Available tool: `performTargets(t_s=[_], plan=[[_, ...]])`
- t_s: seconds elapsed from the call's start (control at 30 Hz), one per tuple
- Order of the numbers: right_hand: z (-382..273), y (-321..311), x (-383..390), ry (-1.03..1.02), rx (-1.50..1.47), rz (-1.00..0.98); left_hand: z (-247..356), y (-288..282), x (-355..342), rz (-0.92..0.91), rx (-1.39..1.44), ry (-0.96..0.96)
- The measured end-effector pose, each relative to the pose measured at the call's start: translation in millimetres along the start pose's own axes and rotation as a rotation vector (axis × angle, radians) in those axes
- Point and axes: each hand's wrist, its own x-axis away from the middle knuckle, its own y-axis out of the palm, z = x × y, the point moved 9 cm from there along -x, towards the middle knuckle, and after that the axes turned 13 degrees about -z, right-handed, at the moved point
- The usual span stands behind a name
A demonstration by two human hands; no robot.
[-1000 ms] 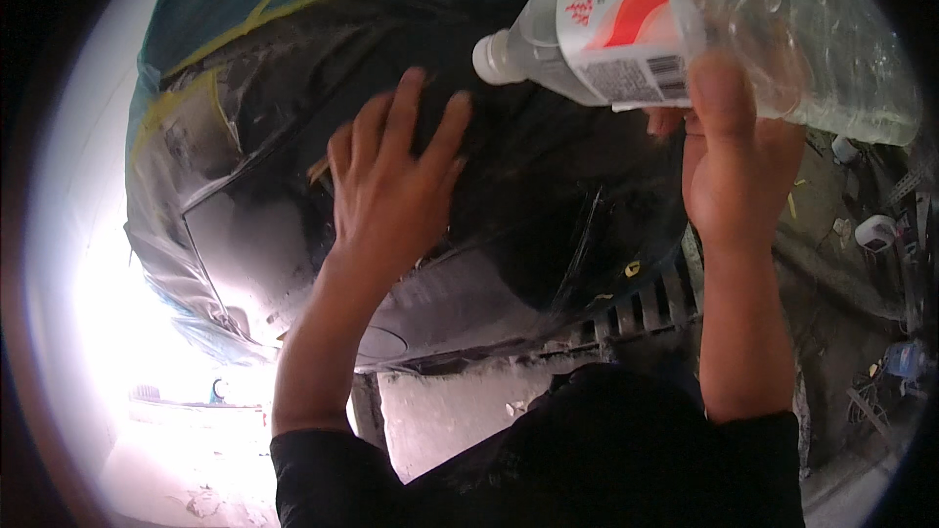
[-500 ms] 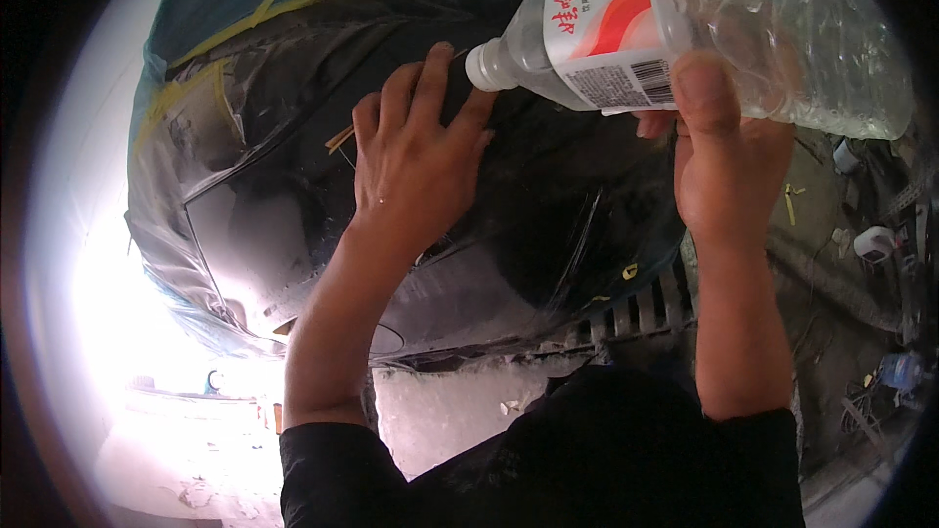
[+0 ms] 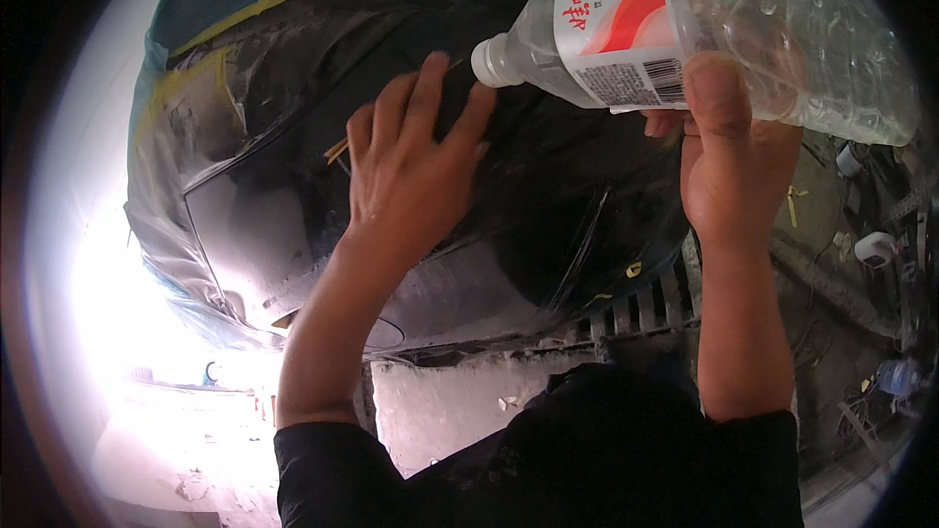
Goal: The person walks to a car in a workshop, retrieves a sanding block and a water bottle, then sands a black car panel while continuously pouring water from the bottle onto the surface. The person switches to a different sanding block and continues wet sanding the same area.
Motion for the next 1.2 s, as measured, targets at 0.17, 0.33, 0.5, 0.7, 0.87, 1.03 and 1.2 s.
performTargets(t_s=[0.17,0.33,0.5,0.7,0.87,1.03,1.2], plan=[[-4,5,-2,-0.005,-0.007,-0.035,-17,5,44,-0.075,-0.019,-0.06],[-12,0,-5,0.004,0.015,-0.015,-42,12,97,-0.091,-0.035,-0.104],[-10,1,-8,0.029,-0.006,0.002,-51,-6,131,-0.022,0.215,-0.116],[18,-10,-9,0.154,-0.05,-0.02,-25,1,131,-0.159,0.587,-0.252],[-5,23,-16,0.07,0.054,-0.012,-2,19,123,-0.252,0.631,-0.224],[3,37,-21,0.097,0.106,-0.168,18,28,95,-0.14,0.567,-0.186],[1,33,-23,0.133,0.158,-0.165,43,36,50,-0.052,0.594,-0.192]])
